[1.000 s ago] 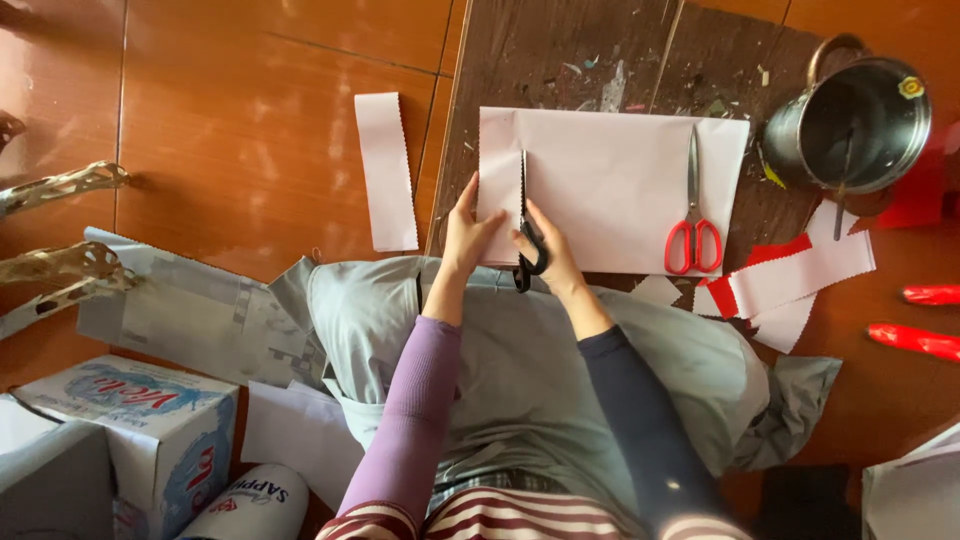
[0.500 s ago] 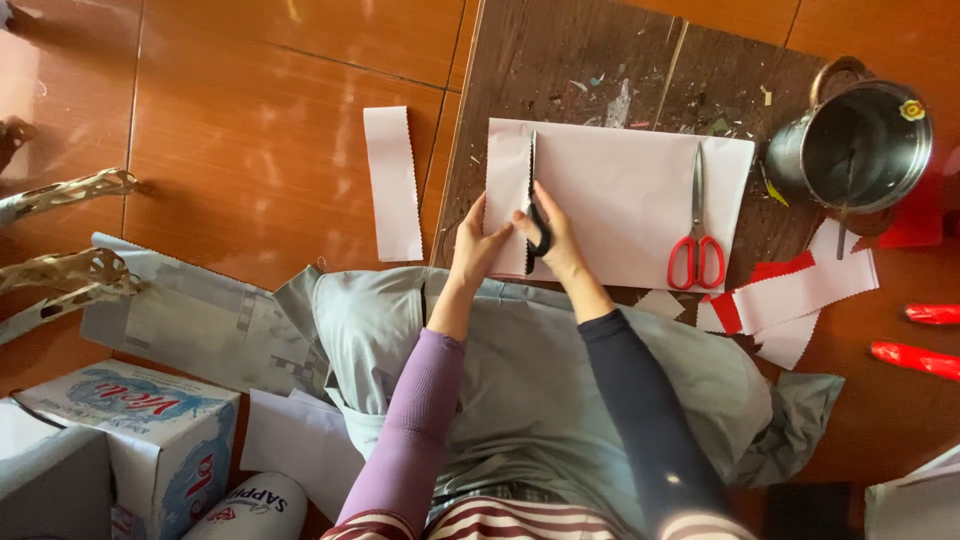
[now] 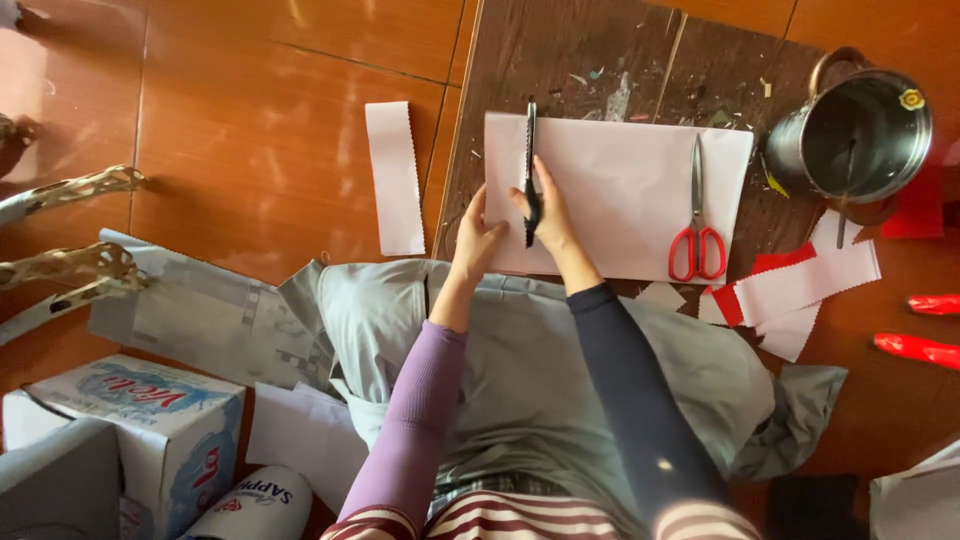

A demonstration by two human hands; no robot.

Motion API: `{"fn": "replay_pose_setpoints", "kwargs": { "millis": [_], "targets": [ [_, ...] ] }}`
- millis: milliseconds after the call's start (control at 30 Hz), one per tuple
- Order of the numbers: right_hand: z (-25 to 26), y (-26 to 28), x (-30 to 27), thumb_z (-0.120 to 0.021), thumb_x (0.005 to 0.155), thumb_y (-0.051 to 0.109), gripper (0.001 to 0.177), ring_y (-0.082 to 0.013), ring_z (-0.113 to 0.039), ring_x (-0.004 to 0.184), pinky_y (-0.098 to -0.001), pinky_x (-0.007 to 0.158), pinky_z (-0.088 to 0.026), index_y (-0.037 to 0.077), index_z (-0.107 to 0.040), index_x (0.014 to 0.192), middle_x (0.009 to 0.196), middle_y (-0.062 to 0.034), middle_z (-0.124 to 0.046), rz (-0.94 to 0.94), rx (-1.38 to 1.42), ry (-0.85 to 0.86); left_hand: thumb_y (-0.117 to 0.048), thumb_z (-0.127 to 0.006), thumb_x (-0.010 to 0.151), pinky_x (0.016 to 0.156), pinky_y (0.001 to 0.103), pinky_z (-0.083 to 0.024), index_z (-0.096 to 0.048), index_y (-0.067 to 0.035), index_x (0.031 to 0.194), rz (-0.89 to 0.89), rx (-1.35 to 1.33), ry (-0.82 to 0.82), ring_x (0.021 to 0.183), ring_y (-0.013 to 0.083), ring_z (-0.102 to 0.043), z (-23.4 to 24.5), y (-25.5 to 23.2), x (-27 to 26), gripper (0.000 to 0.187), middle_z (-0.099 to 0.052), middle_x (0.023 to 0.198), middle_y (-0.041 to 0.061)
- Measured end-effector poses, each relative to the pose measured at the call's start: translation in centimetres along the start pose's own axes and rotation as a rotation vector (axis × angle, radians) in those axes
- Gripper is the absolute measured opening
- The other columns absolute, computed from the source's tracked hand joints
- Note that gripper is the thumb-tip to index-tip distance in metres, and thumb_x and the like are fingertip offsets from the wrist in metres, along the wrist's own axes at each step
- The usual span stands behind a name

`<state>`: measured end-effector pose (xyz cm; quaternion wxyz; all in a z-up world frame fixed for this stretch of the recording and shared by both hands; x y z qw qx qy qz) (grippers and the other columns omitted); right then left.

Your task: Wrapping paper strips around a decorative giraffe-shaped frame and securing them with glue.

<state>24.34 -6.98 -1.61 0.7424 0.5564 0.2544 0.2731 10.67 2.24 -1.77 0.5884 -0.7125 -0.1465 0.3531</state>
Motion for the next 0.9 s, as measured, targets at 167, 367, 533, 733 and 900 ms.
{"fn": "replay_pose_setpoints", "kwargs": {
  "millis": [167, 367, 533, 733, 900],
  "targets": [
    [2.0, 4.2, -5.4, -0.073, 0.093, 0.019, 0.079, -0.0104, -0.054, 0.055, -0.0284, 0.046, -0.044, 0.015, -0.035, 0.162, 0.071, -0.0065, -0.060, -0.354, 0.225, 0.174, 0.007, -0.065, 0.086, 0.073, 0.026, -0.055, -0.052, -0.013, 0.157, -0.169, 0.287, -0.188, 0.078, 0.0089, -0.059, 7.8, -1.4, 1.8, 0.075, -0.066, 0.095, 0.011],
    [7.6, 3.8, -13.7, -0.072, 0.088, 0.015, 0.081, -0.0073, -0.056, 0.054, -0.0270, 0.044, -0.044, 0.012, -0.034, 0.159, 0.076, 0.0021, -0.066, -0.405, 0.169, -0.042, 0.001, -0.069, 0.072, 0.082, 0.046, -0.055, -0.049, -0.012, 0.152, -0.321, 0.668, -0.479, 0.100, 0.0397, -0.068, 16.3, -2.3, 2.1, 0.083, -0.070, 0.116, 0.024],
    [9.2, -1.6, -18.2, -0.074, 0.095, 0.025, 0.063, -0.0097, -0.056, 0.051, -0.0270, 0.046, -0.046, 0.006, -0.048, 0.149, 0.065, -0.0005, -0.058, -0.398, 0.156, -0.144, -0.020, -0.073, 0.086, 0.082, 0.048, -0.055, -0.066, -0.013, 0.124, -0.329, 0.938, -0.271, 0.095, 0.0367, -0.068, 7.7, -4.1, 0.8, 0.039, -0.071, 0.103, 0.018],
    [9.2, -2.3, -19.1, -0.078, 0.094, 0.028, 0.053, -0.0091, -0.055, 0.051, -0.0280, 0.046, -0.044, 0.003, -0.059, 0.136, 0.064, 0.0015, -0.058, -0.385, 0.039, -0.190, -0.040, -0.077, 0.088, 0.072, 0.052, -0.052, -0.066, -0.003, 0.093, -0.139, 0.866, 0.272, 0.083, 0.0413, -0.068, -5.1, 7.5, -2.7, 0.039, -0.072, 0.085, 0.020],
    [9.9, -0.4, -19.1, -0.079, 0.096, 0.031, 0.050, -0.0077, -0.055, 0.054, -0.0270, 0.048, -0.045, 0.001, -0.061, 0.132, 0.066, 0.0016, -0.059, -0.334, -0.035, -0.201, -0.037, -0.078, 0.086, 0.070, 0.041, -0.055, -0.070, 0.001, 0.096, 0.028, 0.478, 0.003, 0.079, 0.0291, -0.070, -3.9, 7.4, -3.2, 0.040, -0.075, 0.083, 0.015]
  ]
}}
Point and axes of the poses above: each hand's wrist, its own x-axis towards the middle knuckle, its own z-axis out of the back of the hand, y = z × x, the point moved 8 cm from there along x, towards the middle knuckle
